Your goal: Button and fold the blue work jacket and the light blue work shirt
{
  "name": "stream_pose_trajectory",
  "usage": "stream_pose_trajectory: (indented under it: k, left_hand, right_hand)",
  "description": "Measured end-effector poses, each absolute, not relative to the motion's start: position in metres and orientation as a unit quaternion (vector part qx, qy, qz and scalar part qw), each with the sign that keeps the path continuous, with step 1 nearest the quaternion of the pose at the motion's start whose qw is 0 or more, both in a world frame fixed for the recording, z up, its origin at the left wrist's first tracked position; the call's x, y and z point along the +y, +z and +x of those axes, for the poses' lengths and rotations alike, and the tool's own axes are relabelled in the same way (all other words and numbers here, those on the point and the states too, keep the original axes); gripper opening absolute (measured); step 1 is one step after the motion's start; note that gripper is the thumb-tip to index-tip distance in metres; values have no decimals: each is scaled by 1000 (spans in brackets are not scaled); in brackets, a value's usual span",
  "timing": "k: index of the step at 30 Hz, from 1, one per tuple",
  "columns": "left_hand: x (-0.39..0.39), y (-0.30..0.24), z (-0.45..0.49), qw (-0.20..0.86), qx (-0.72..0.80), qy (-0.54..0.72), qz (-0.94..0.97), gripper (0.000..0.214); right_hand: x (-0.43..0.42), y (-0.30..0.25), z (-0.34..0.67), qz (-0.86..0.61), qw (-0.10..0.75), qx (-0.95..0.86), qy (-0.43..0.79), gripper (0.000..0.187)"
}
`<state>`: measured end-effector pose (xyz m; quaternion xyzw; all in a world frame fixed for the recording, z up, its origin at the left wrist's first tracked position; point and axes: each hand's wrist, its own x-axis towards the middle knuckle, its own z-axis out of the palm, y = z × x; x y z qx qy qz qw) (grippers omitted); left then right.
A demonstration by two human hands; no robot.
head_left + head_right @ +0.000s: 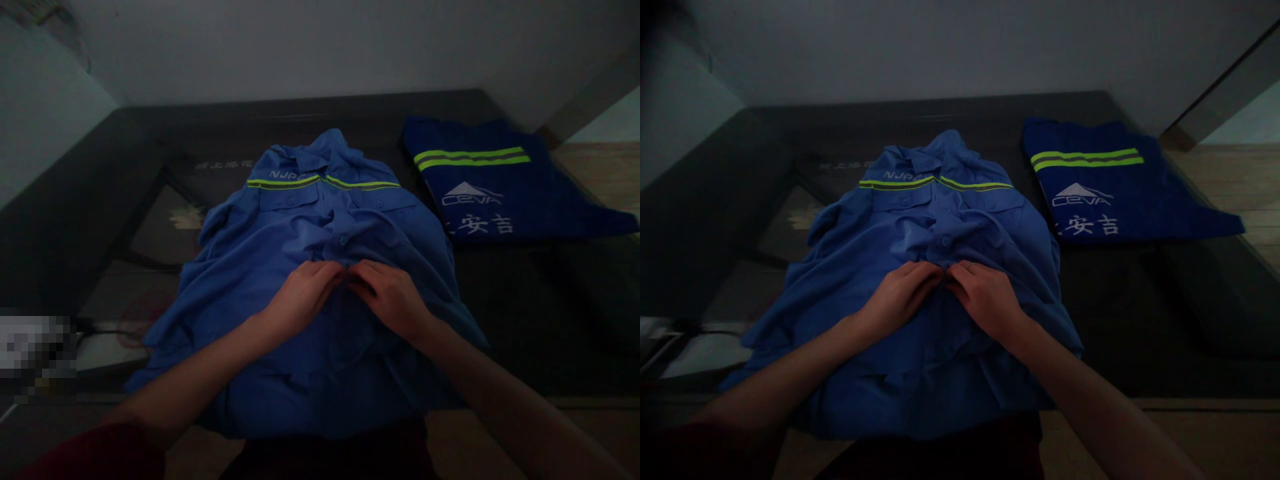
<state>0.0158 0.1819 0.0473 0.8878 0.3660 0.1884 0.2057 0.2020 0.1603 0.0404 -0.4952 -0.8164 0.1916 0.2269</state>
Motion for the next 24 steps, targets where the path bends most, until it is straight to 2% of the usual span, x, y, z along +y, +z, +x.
stream_pose_trajectory:
  k: [7,11,15,24]
  left_hand:
    - [183,53,16,247,415,190,855,10]
    - [182,60,17,204,468,129,850,25]
    - [181,60,19,204,447,90,866,34]
    - [183,52,21,332,434,140,826,25]
  right_hand:
    - [161,41,201,-497,237,-812,195,7]
    - [161,41,200,-499,238,-812,185,12]
    - [159,40,198,-492,243,-820,163,15]
    - [157,41,197,-500,255,-815,144,8]
